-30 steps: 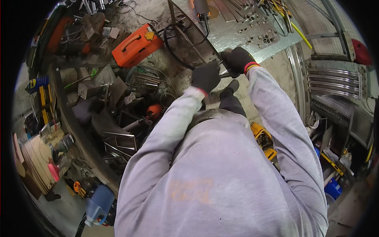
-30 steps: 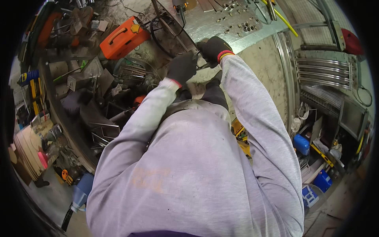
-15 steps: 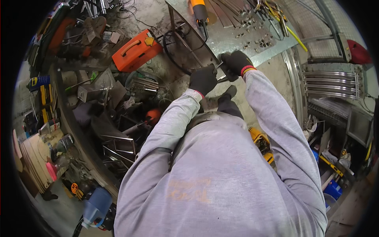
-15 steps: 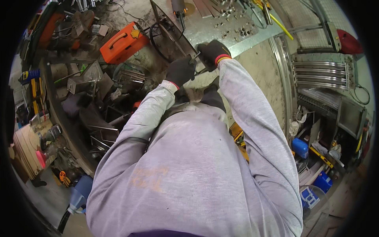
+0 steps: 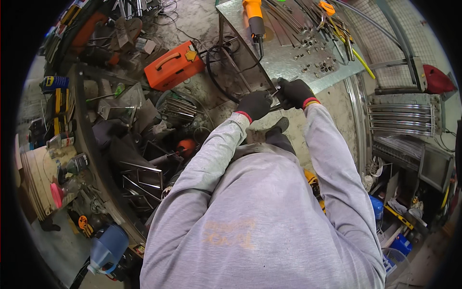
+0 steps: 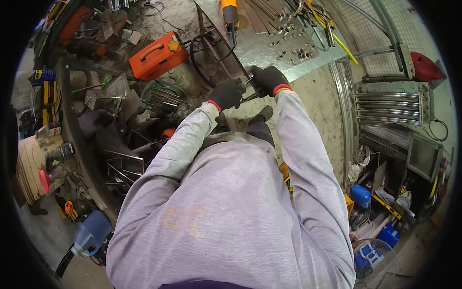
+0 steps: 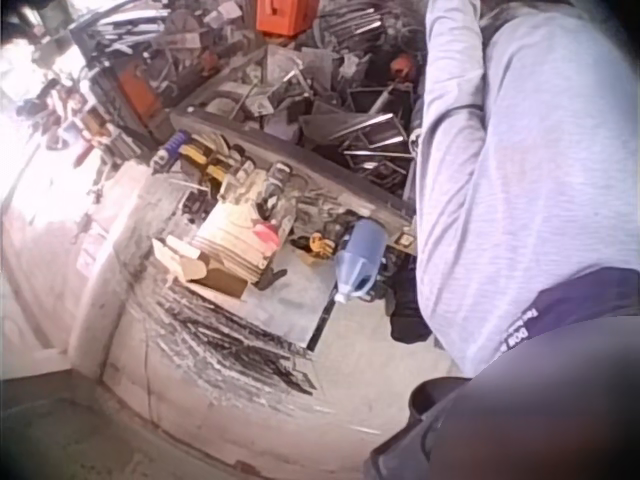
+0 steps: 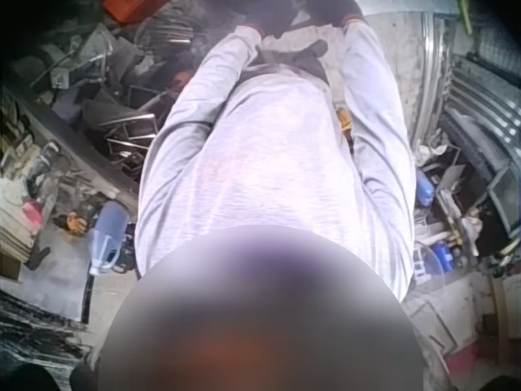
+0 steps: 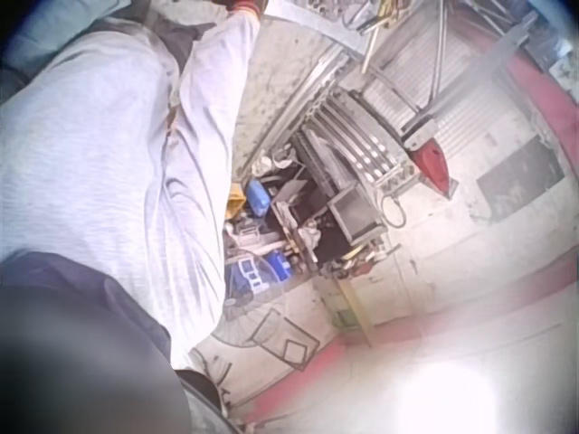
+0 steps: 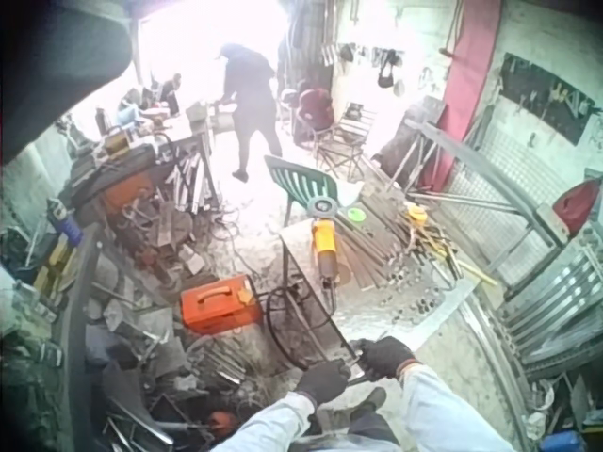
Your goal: The person deburrs and smooths the edges of a metal pipe fitting with a hand file.
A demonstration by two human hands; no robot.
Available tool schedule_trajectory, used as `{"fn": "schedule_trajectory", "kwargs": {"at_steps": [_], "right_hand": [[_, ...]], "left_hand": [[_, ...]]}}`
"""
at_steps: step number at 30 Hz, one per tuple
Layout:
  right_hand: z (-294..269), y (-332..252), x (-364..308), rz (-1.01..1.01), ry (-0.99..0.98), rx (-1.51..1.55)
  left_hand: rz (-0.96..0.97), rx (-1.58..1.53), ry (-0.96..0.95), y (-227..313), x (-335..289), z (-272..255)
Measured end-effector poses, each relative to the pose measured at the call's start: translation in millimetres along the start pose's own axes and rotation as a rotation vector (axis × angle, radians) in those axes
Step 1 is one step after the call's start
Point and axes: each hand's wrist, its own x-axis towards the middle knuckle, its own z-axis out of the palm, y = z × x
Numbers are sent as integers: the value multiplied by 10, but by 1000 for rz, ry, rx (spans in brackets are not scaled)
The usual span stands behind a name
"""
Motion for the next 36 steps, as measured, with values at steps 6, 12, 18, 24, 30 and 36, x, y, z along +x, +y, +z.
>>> {"fn": "schedule_trajectory", "kwargs": {"at_steps": [6, 12, 18, 24, 30, 36], "right_hand": [[-84, -114, -205, -61, -183, 111], [113, 182, 129, -418, -28, -444], [1, 22, 86, -268, -108, -253], [-48, -129, 50, 79, -221, 410], [-62, -69, 67, 104, -190, 414], [-83, -44, 166, -92, -184, 164]], "left_hand": [[-35, -108, -37, -145, 25, 53], [-40, -159, -71, -107, -105, 82], [-122, -176, -70, 49, -538, -109], [-56, 233, 122, 216, -117, -25], [-82, -58, 31, -23, -336, 24], [81, 266, 116, 216, 14, -39]]}}
